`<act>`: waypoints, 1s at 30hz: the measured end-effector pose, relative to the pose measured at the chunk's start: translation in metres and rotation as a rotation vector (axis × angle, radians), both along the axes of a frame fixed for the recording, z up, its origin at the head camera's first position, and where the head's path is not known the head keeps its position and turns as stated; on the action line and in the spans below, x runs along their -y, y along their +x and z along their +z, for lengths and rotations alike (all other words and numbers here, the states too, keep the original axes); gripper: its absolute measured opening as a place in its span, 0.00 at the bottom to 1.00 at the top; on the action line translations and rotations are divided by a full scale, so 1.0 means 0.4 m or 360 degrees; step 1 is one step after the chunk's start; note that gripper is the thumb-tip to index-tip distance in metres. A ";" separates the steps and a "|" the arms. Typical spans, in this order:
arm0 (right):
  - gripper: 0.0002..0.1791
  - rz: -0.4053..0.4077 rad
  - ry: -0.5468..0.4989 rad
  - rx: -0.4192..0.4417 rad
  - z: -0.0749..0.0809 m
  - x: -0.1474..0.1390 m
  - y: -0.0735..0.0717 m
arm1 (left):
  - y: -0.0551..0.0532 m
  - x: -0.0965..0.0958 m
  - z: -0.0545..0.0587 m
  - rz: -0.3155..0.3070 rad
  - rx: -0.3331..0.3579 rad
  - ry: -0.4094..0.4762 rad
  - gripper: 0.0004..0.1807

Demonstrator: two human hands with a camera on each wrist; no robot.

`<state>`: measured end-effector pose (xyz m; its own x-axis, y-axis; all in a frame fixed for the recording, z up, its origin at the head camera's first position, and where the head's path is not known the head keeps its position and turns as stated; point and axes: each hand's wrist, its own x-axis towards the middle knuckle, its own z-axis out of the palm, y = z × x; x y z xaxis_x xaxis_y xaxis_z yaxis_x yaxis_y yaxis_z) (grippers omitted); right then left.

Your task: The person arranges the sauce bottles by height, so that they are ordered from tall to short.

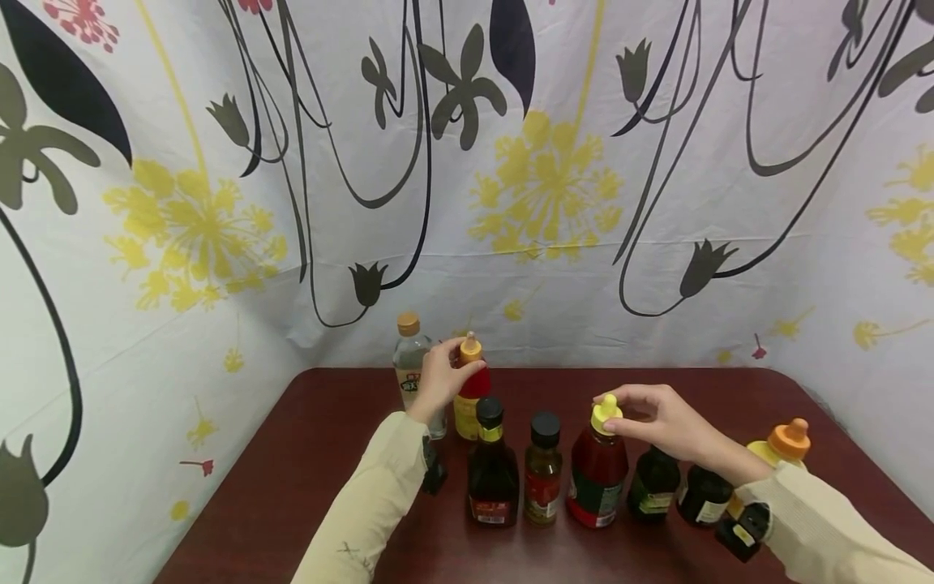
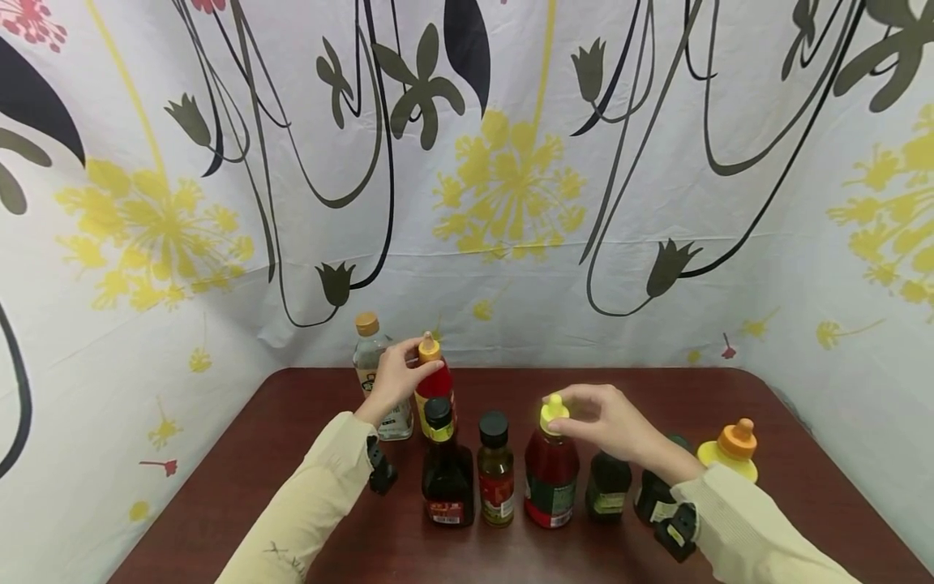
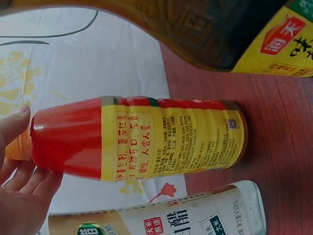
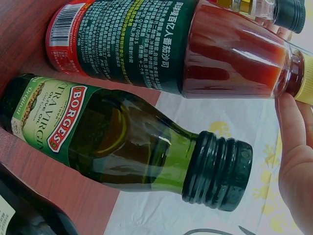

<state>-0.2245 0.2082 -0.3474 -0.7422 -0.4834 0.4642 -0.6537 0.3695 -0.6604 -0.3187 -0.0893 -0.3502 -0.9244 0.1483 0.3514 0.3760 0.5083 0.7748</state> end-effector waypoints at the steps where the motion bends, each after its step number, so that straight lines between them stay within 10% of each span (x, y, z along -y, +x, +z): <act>1: 0.10 -0.0001 0.0000 -0.0001 0.000 -0.001 0.000 | -0.002 -0.002 -0.002 0.0009 -0.0010 -0.0012 0.23; 30: 0.10 0.0044 -0.0056 0.0018 -0.005 -0.003 -0.001 | -0.026 -0.022 -0.023 0.0177 0.0055 0.0045 0.27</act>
